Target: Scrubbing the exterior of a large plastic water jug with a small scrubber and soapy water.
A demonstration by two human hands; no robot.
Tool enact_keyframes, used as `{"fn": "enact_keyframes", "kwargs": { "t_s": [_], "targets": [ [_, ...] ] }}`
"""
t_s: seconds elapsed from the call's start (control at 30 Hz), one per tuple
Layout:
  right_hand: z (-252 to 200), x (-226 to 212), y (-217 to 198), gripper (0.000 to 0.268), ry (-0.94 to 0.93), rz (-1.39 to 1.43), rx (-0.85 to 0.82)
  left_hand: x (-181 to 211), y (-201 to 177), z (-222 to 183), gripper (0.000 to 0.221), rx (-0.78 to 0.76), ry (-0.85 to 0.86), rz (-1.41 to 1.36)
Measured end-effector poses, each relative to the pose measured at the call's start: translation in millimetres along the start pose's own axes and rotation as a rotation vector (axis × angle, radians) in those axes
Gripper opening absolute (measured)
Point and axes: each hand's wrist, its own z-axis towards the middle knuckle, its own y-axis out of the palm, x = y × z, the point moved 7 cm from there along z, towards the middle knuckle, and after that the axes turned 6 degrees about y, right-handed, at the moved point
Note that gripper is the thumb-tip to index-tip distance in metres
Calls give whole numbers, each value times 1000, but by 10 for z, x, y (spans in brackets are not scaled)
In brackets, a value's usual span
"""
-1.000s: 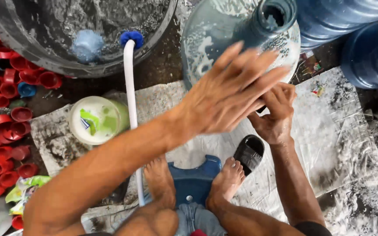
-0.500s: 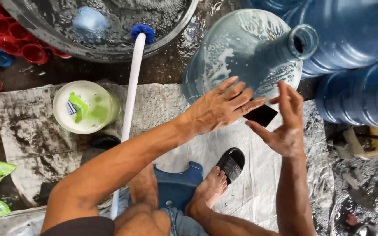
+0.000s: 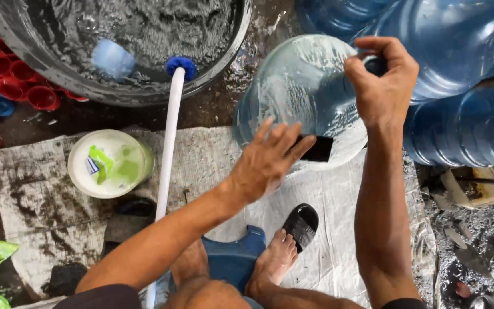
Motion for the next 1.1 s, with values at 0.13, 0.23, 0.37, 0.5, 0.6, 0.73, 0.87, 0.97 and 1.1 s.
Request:
{"fn": "enact_keyframes", "kwargs": {
  "t_s": [0.13, 0.23, 0.37, 0.5, 0.6, 0.73, 0.87, 0.97, 1.1],
  "targets": [
    [8, 80, -26, 21, 45, 66, -85, -188, 199, 109, 59, -16, -43, 96],
    [8, 60, -28, 19, 30, 60, -143, -471, 215, 159, 51, 64, -192, 64],
    [22, 34, 45, 21, 163, 61, -275, -28, -38, -34, 51, 84, -33, -79],
    [-26, -39, 66, 28, 113, 95, -509, -12, -27, -177, 62, 106, 97, -70],
    [-28, -69, 143, 30, 105, 109, -650, -461, -70, 103, 41, 213, -77, -91],
    [0, -210, 164, 32, 120, -60, -595, -933, 277, 312, 50, 117, -272, -109],
    [-101, -211, 54, 34, -107, -396, -366, -389, -170, 34, 48, 145, -282, -6],
    [-303, -185, 74, 13, -46, -643, -7, -57, 61, -496, 70, 140, -174, -51],
    [-253, -162, 46, 4, -161, -545, 124, -582, 48, 169, 36, 214, -285, -118]
  ]
}}
